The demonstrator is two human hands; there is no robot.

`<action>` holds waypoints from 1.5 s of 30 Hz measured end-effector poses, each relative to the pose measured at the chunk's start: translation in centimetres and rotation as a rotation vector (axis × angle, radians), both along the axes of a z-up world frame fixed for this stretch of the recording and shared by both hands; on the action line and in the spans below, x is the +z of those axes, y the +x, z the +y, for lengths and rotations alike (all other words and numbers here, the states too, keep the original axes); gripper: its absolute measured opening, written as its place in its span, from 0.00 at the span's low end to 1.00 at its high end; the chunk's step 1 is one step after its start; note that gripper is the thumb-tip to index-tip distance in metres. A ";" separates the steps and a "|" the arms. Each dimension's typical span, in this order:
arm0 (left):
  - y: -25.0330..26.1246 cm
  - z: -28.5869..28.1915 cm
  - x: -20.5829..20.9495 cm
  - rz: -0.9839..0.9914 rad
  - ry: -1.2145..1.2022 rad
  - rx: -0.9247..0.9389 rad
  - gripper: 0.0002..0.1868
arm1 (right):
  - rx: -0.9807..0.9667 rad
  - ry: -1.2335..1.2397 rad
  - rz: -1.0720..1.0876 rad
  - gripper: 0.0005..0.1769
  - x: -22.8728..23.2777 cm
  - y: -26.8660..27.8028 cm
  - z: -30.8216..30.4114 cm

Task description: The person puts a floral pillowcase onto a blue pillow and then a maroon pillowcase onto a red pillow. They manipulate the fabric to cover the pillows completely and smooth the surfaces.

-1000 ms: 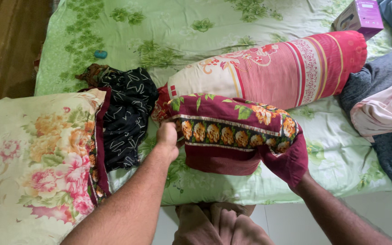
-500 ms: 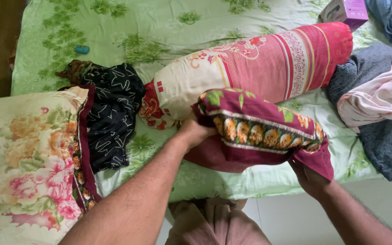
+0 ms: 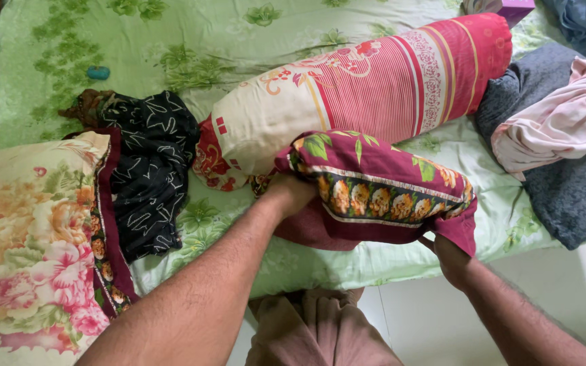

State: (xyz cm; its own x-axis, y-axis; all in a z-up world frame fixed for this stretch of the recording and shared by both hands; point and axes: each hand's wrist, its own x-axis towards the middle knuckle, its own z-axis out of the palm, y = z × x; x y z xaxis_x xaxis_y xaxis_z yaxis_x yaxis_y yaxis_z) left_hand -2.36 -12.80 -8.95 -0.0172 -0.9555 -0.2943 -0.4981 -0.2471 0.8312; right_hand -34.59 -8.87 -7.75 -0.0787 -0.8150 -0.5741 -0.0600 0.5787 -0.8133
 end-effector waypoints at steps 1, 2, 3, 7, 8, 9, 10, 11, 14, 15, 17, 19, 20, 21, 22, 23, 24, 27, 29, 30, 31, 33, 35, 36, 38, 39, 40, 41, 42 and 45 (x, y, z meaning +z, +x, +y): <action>0.0 -0.1 0.1 -0.099 -0.061 -0.077 0.35 | 0.021 0.030 0.062 0.22 -1.0 -0.3 -0.3; -0.1 -0.1 -0.1 -0.164 -0.055 -0.076 0.31 | 0.045 0.062 0.126 0.24 -2.1 -0.6 -0.5; -0.3 -0.3 -0.3 -0.229 -0.048 -0.076 0.28 | 0.071 0.044 0.100 0.25 -3.4 -1.0 -0.6; -0.2 -0.9 -1.5 -0.413 -0.050 -0.082 0.22 | 0.135 -0.034 0.003 0.35 -6.6 -1.7 -1.0; -0.3 -0.8 -1.6 -0.412 -0.107 -0.049 0.20 | 0.145 -0.053 -0.020 0.40 -6.4 -1.4 -1.0; -0.6 -0.6 -1.6 -0.410 -0.165 -0.017 0.18 | 0.162 -0.149 0.074 0.48 -5.8 -0.8 -0.8; -1.0 -0.3 -1.5 -0.409 -0.222 0.018 0.17 | 0.184 -0.246 0.166 0.59 -5.0 0.5 -0.7; -1.5 0.0 -1.2 -0.394 -0.263 0.042 0.15 | 0.207 -0.344 0.258 0.72 -3.9 2.1 -0.4; -4.0 0.3 0.3 -0.347 -0.332 0.162 0.14 | 0.321 -0.357 0.556 0.85 -0.2 6.5 0.7; -4.9 0.3 1.1 -0.330 -0.320 0.232 0.14 | 0.368 -0.435 0.594 0.86 0.8 8.0 1.2; -6.8 0.3 3.0 -0.295 -0.297 0.368 0.15 | 0.461 -0.592 0.668 0.89 2.6 11.0 2.4; -8.2 0.4 5.3 -0.260 -0.277 0.505 0.16 | 0.428 -0.670 0.660 0.87 4.2 13.1 3.2; -8.6 0.6 6.4 -0.253 -0.233 0.523 0.16 | 0.413 -0.710 0.652 0.86 4.9 13.9 3.2; -8.9 1.0 7.5 -0.246 -0.189 0.541 0.17 | 0.387 -0.764 0.677 0.84 5.5 14.1 2.6; -8.9 1.4 8.5 -0.240 -0.146 0.563 0.17 | 0.363 -0.820 0.699 0.81 6.1 14.1 1.8; -8.7 1.8 9.3 -0.243 -0.114 0.563 0.18 | 0.338 -0.875 0.719 0.79 6.6 14.4 1.1; -8.5 2.3 9.9 -0.243 -0.081 0.559 0.18 | 0.375 -0.870 0.717 0.74 7.0 14.6 0.8; -7.7 3.1 10.9 -0.239 -0.011 0.546 0.21 | 0.469 -0.791 0.680 0.56 8.5 14.7 0.1; -7.2 3.7 10.6 -0.245 -0.007 0.537 0.22 | 0.520 -0.647 0.608 0.40 9.0 14.9 0.0; -7.0 4.1 10.2 -0.251 -0.028 0.531 0.22 | 0.556 -0.617 0.640 0.40 9.1 14.9 -0.3; -6.8 4.4 9.7 -0.257 -0.049 0.524 0.23 | 0.591 -0.587 0.672 0.40 8.9 14.8 -0.7; -6.4 4.9 8.7 -0.222 0.044 0.516 0.25 | 0.645 -0.555 0.690 0.34 7.8 14.3 -1.2; -6.1 5.5 7.9 -0.131 0.043 0.462 0.25 | 0.684 -0.560 0.662 0.22 6.0 13.7 -2.1; -5.7 6.0 7.7 -0.062 0.002 0.414 0.25 | 0.706 -0.569 0.619 0.24 5.2 13.2 -2.5; -4.5 7.1 7.7 0.001 -0.045 0.314 0.27 | 0.756 -0.587 0.528 0.29 3.7 12.5 -3.4; -3.9 7.7 7.9 -0.006 -0.050 0.263 0.28 | 0.756 -0.585 0.526 0.31 3.2 12.2 -3.7; -3.3 8.2 8.1 -0.012 -0.055 0.216 0.30 | 0.760 -0.583 0.525 0.33 2.9 12.0 -4.1; -2.7 8.8 8.3 -0.091 0.014 0.269 0.32 | 0.764 -0.581 0.524 0.34 2.6 12.1 -4.3; -2.3 9.3 8.4 -0.167 0.084 0.314 0.36 | 0.743 -0.582 0.525 0.29 2.5 12.2 -4.6; -2.4 9.8 7.9 -0.185 0.229 0.412 0.50 | 0.680 -0.590 0.523 0.17 3.4 12.1 -6.0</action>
